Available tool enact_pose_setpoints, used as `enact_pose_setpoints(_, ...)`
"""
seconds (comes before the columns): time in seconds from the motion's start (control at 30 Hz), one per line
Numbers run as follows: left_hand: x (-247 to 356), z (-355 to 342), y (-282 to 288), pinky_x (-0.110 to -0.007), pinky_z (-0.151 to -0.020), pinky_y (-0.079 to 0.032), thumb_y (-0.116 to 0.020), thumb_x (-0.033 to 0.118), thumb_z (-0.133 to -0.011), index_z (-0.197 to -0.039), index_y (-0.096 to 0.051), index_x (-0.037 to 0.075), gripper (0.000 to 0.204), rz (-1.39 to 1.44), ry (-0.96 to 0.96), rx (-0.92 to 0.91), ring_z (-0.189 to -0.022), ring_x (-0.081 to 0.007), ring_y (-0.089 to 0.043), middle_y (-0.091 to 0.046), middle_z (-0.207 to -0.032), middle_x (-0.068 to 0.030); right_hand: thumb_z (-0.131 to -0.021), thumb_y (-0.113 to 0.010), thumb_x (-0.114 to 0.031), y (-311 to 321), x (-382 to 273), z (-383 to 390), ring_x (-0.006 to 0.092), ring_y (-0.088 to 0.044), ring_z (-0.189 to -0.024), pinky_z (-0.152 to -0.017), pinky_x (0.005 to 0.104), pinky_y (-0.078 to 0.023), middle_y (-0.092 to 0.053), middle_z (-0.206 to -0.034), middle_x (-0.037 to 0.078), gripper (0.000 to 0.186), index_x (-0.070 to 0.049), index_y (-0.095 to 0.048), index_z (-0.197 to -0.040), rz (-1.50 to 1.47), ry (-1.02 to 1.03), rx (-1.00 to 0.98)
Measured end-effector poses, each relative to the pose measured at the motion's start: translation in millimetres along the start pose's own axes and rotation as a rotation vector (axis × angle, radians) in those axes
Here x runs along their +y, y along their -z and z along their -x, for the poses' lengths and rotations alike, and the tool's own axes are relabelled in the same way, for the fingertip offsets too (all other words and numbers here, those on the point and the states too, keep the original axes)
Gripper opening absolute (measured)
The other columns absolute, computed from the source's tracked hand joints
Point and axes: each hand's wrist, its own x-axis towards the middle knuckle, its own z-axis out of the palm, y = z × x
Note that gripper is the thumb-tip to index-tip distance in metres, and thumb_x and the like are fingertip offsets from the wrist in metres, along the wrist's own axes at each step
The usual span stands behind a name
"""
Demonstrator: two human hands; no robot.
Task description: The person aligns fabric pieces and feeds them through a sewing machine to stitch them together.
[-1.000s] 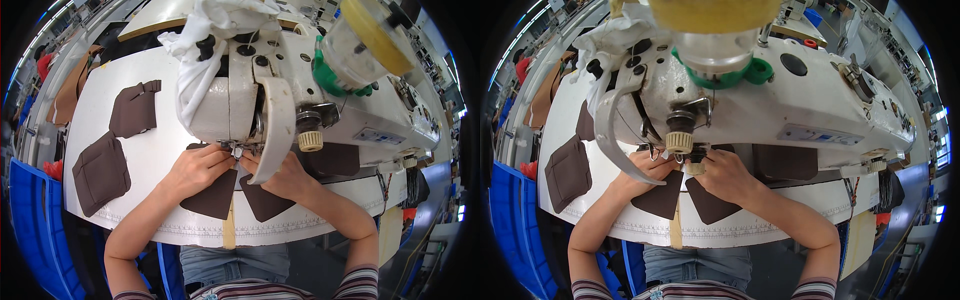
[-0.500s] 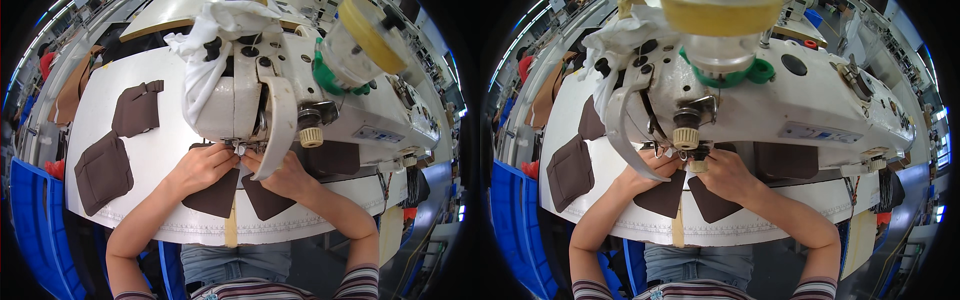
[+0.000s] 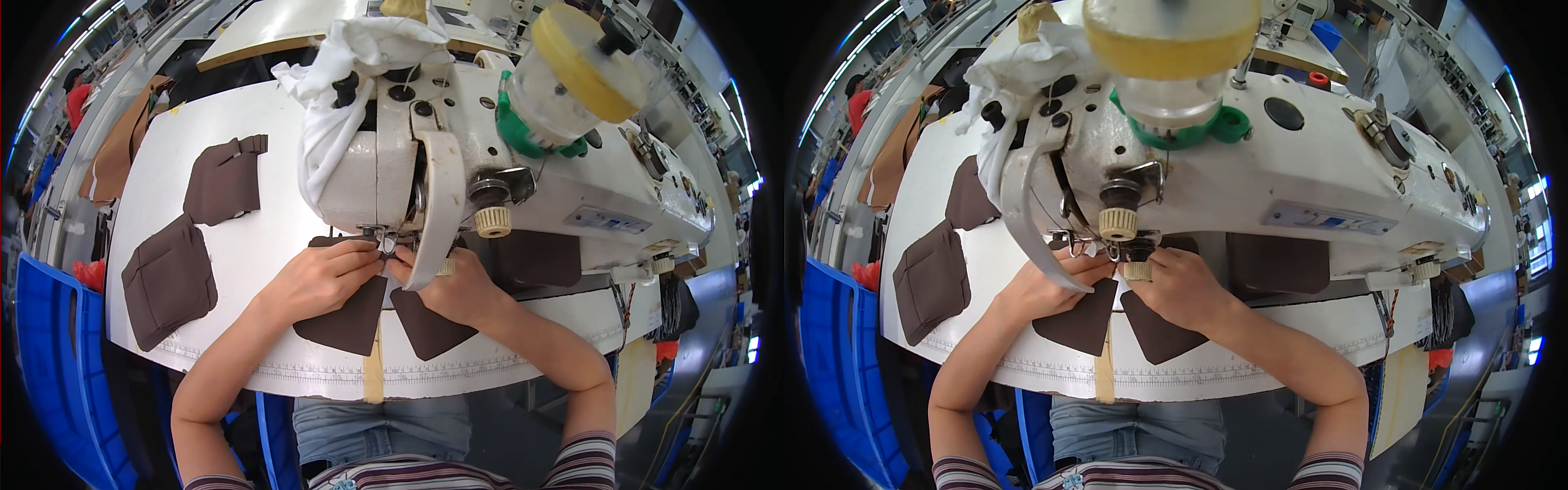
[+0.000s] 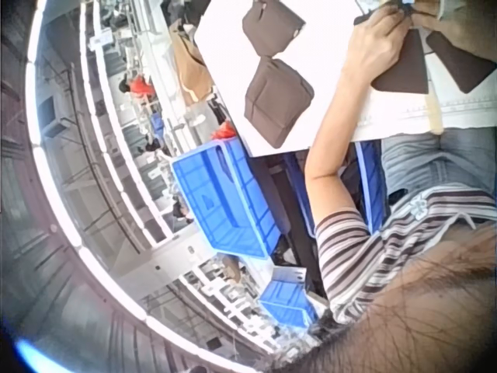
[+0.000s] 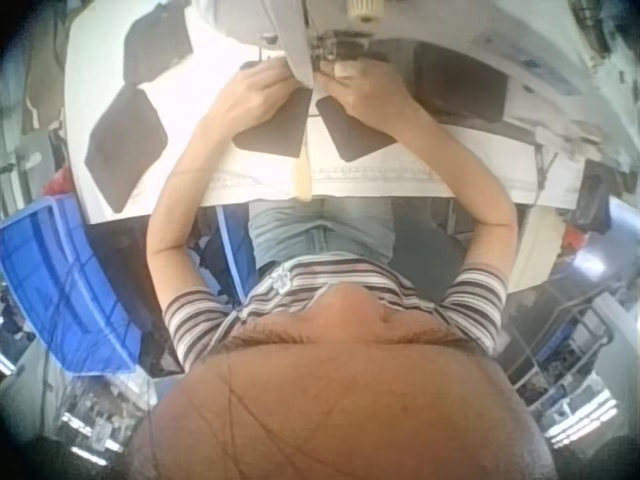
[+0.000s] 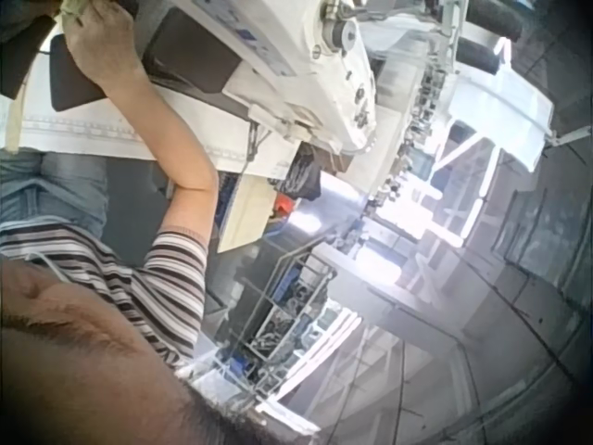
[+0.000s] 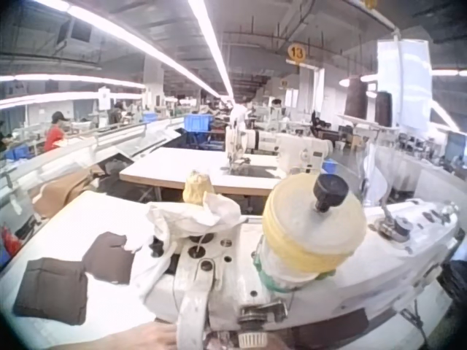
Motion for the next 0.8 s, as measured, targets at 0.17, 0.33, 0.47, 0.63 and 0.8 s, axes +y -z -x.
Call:
enact_pose_setpoints(0.17,-4.6,2.7,-0.3,-0.031,-0.076,-0.058,-0.063,0.007,-0.077,-0.099,-0.071,0.002,0.025,0.019,-0.011,-0.034,-0.105,-0.0205,-0.064,-0.067,-0.104,-0.0075,-0.076,-0.066,-0.012,1.0,-2.5,2.6,0.0142,-0.058,-0.071,-0.059,0.0275,-0.051,-0.054,-0.067,0.001,0.021,-0.006,-0.071,-0.096,0.123,0.057,-0.044)
enact_pose_setpoints(0.33,-7.1,3.0,-4.3,-0.03,-0.077,-0.058,-0.062,0.008,-0.077,-0.098,-0.071,0.001,0.024,0.009,-0.016,-0.018,-0.105,-0.0205,-0.064,-0.067,-0.104,-0.0073,-0.077,-0.066,-0.011,-2.5,-1.7,4.3,0.0145,-0.057,-0.068,-0.058,0.0276,-0.05,-0.054,-0.067,0.001,0.021,-0.006,-0.071,-0.097,0.141,0.049,-0.042)
enact_pose_setpoints(0.47,-7.8,2.3,-3.8,-0.029,-0.077,-0.058,-0.062,0.008,-0.078,-0.097,-0.07,0.001,0.022,0.035,-0.027,0.015,-0.107,-0.0194,-0.063,-0.067,-0.106,-0.0066,-0.078,-0.065,-0.011,-0.9,1.3,-0.5,0.0153,-0.058,-0.067,-0.058,0.0279,-0.051,-0.058,-0.072,0.003,0.023,-0.006,-0.071,-0.099,0.156,0.109,-0.018)
enact_pose_setpoints(0.63,-10.9,-1.0,-0.9,-0.029,-0.074,-0.058,-0.063,0.007,-0.076,-0.098,-0.071,0.002,0.023,0.043,0.002,0.026,-0.104,-0.0179,-0.063,-0.066,-0.106,-0.0051,-0.077,-0.064,-0.009,2.7,-0.2,-2.0,0.0163,-0.059,-0.062,-0.057,0.0285,-0.051,-0.062,-0.078,0.004,0.025,-0.006,-0.07,-0.101,0.16,0.044,-0.08)
enact_pose_setpoints(0.8,-13.7,-0.8,-1.3,-0.029,-0.071,-0.058,-0.064,0.004,-0.075,-0.1,-0.07,0.003,0.025,0.053,0.022,0.011,-0.099,-0.0178,-0.064,-0.066,-0.105,-0.0041,-0.075,-0.064,-0.009,1.5,-0.7,-2.8,0.0172,-0.058,-0.054,-0.056,0.0299,-0.051,-0.062,-0.076,0.002,0.028,-0.005,-0.07,-0.103,0.212,0.055,-0.047)
